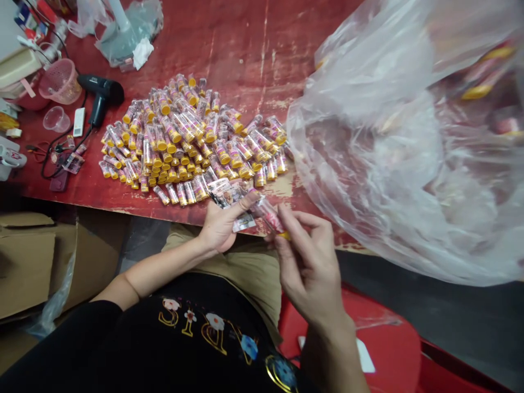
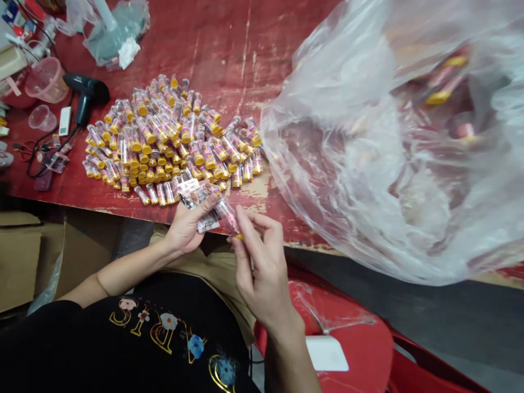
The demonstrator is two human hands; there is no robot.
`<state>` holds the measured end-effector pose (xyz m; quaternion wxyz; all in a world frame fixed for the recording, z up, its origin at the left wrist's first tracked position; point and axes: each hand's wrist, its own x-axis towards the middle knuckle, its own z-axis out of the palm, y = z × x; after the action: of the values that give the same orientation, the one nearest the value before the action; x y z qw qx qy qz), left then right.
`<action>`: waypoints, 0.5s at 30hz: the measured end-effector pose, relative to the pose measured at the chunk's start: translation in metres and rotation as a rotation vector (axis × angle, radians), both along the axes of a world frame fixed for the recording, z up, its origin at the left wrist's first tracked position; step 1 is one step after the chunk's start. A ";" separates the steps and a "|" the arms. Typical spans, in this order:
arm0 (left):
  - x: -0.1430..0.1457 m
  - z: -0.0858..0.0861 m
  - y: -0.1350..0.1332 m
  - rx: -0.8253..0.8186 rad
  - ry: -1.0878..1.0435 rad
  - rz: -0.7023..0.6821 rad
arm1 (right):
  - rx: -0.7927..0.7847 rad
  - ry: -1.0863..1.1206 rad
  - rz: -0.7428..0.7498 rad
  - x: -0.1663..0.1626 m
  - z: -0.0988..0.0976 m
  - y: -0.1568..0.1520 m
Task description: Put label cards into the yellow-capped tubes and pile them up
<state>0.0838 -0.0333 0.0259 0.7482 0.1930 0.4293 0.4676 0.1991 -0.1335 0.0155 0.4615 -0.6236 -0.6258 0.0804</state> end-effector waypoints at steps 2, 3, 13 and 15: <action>-0.001 0.000 0.000 0.021 -0.007 -0.011 | 0.021 0.046 -0.020 0.001 0.002 -0.003; -0.001 -0.001 0.000 0.022 -0.007 -0.020 | 0.056 0.070 -0.049 0.000 0.002 -0.004; -0.003 -0.004 -0.007 -0.039 -0.010 -0.103 | 0.105 0.667 -0.170 -0.028 -0.024 -0.005; -0.003 -0.003 -0.009 -0.038 -0.027 -0.138 | 0.105 0.801 -0.200 -0.031 -0.029 -0.005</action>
<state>0.0805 -0.0424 0.0230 0.7880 0.2017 0.4134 0.4093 0.1685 -0.1384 -0.0135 0.7052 -0.5764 -0.3365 0.2391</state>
